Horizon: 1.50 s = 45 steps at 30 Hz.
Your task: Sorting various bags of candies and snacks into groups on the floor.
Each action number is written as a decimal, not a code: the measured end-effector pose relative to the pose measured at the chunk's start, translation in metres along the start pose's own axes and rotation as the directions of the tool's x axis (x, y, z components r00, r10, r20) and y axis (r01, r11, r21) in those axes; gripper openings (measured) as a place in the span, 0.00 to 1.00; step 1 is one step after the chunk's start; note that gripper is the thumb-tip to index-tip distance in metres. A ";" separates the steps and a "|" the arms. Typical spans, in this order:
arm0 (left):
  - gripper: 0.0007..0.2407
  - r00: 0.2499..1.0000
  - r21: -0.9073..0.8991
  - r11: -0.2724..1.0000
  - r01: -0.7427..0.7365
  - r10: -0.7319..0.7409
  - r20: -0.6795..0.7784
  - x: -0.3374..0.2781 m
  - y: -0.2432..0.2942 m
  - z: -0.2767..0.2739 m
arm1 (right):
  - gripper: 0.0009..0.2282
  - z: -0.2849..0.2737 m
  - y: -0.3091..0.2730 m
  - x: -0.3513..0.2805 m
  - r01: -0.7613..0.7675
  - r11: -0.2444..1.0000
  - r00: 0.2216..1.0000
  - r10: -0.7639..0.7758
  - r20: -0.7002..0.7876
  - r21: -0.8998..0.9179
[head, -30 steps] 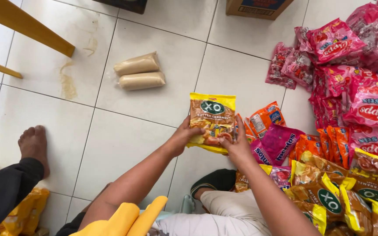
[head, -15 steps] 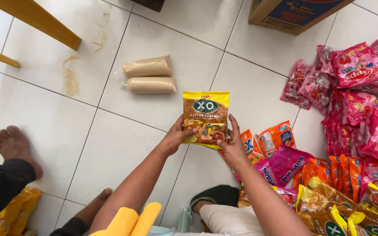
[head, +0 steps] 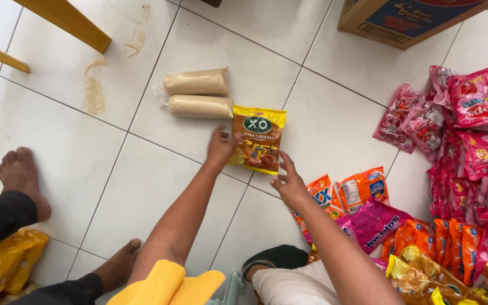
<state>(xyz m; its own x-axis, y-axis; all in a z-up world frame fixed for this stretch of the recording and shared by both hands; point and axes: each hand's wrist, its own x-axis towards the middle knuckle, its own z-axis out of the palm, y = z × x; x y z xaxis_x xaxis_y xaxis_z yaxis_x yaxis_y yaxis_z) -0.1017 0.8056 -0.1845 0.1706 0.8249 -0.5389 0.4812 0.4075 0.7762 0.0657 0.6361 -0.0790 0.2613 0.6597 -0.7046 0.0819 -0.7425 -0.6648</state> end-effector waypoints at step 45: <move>0.36 0.636 0.685 0.392 -0.614 0.759 0.136 -0.057 -0.006 -0.004 | 0.17 -0.021 0.261 -0.136 -0.110 0.961 0.890 0.210 -0.405 0.254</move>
<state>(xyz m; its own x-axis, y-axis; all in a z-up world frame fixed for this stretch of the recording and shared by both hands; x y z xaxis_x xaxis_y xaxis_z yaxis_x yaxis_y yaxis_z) -0.1179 0.7576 -0.1568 0.5910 0.7810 0.2020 0.6726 -0.6153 0.4112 0.0717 0.3502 -0.1517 0.6395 0.3844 -0.6658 -0.1948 -0.7567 -0.6241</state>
